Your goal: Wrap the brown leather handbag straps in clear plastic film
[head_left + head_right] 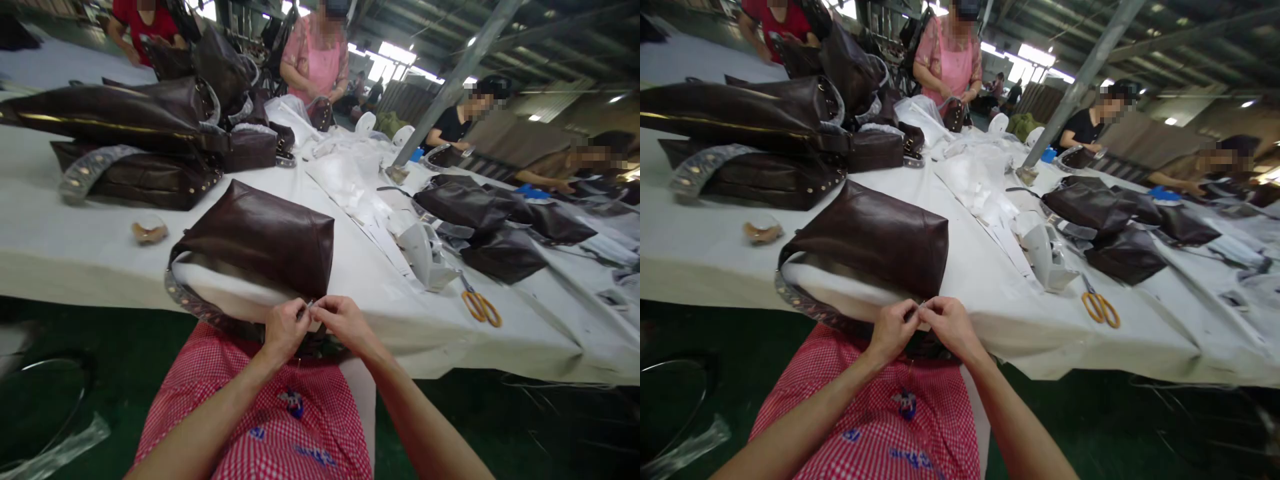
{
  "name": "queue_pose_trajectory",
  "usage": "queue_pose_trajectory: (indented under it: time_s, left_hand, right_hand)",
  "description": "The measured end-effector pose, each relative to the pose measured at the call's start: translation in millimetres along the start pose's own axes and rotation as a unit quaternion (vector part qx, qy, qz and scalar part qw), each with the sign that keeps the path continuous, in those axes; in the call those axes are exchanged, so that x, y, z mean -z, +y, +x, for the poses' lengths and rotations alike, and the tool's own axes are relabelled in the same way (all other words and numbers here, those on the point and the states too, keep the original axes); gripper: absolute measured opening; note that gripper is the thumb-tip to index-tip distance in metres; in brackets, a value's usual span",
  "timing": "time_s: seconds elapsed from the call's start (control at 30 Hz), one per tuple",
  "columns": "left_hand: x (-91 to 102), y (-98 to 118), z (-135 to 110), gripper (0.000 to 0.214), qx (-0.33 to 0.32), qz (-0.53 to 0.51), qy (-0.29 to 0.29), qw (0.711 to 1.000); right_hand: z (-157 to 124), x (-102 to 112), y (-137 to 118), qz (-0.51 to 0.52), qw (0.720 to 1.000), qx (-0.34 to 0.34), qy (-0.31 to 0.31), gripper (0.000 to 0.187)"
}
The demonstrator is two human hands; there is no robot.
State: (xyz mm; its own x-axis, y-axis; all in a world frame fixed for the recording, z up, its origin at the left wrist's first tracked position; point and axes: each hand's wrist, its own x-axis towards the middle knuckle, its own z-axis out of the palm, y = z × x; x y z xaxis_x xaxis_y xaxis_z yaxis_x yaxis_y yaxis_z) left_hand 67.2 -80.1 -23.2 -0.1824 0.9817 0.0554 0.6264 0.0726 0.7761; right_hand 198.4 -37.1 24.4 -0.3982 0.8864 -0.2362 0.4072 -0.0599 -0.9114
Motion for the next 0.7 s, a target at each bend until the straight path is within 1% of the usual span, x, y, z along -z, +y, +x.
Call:
queue_pose_trajectory:
  time_s: [0.07,0.13,0.23,0.33,0.43,0.5,0.57,0.63,0.7]
  left_hand:
    - [-0.9,-3,-2,0.022,-0.021,0.056,-0.001,0.998]
    - [-1.4,-5,-3,0.022,-0.044,0.101,-0.005,0.994]
    - [-1.5,-7,-4,0.023,-0.066,0.142,-0.012,0.988]
    - [-2.1,-8,-5,0.024,-0.083,0.160,-0.011,0.984]
    - [-4.2,-10,-5,0.022,-0.099,0.167,-0.008,0.981]
    - [-5.7,-12,-6,0.020,-0.105,0.169,-0.005,0.980]
    - [-6.6,-12,-7,0.017,-0.100,0.160,0.003,0.982]
    - [-6.4,-11,-7,0.013,-0.087,0.137,0.014,0.987]
    - [-4.5,-9,-8,0.013,-0.081,0.110,0.020,0.990]
  right_hand:
    - [5,-8,5,-0.049,0.997,0.013,0.054,0.020]
    - [6,-9,6,-0.124,0.988,0.013,0.089,0.021]
    - [3,-13,-1,-0.249,0.961,0.006,0.121,0.022]
    - [0,-22,-8,-0.340,0.928,-0.014,0.148,0.021]
    - [0,-30,-12,-0.414,0.895,-0.044,0.159,0.023]
    - [0,-32,-14,-0.447,0.879,-0.059,0.158,0.024]
    - [1,-34,-14,-0.462,0.871,-0.068,0.153,0.023]
    - [1,-34,-15,-0.466,0.869,-0.070,0.151,0.024]
    - [1,-34,-15,-0.466,0.869,-0.068,0.150,0.024]
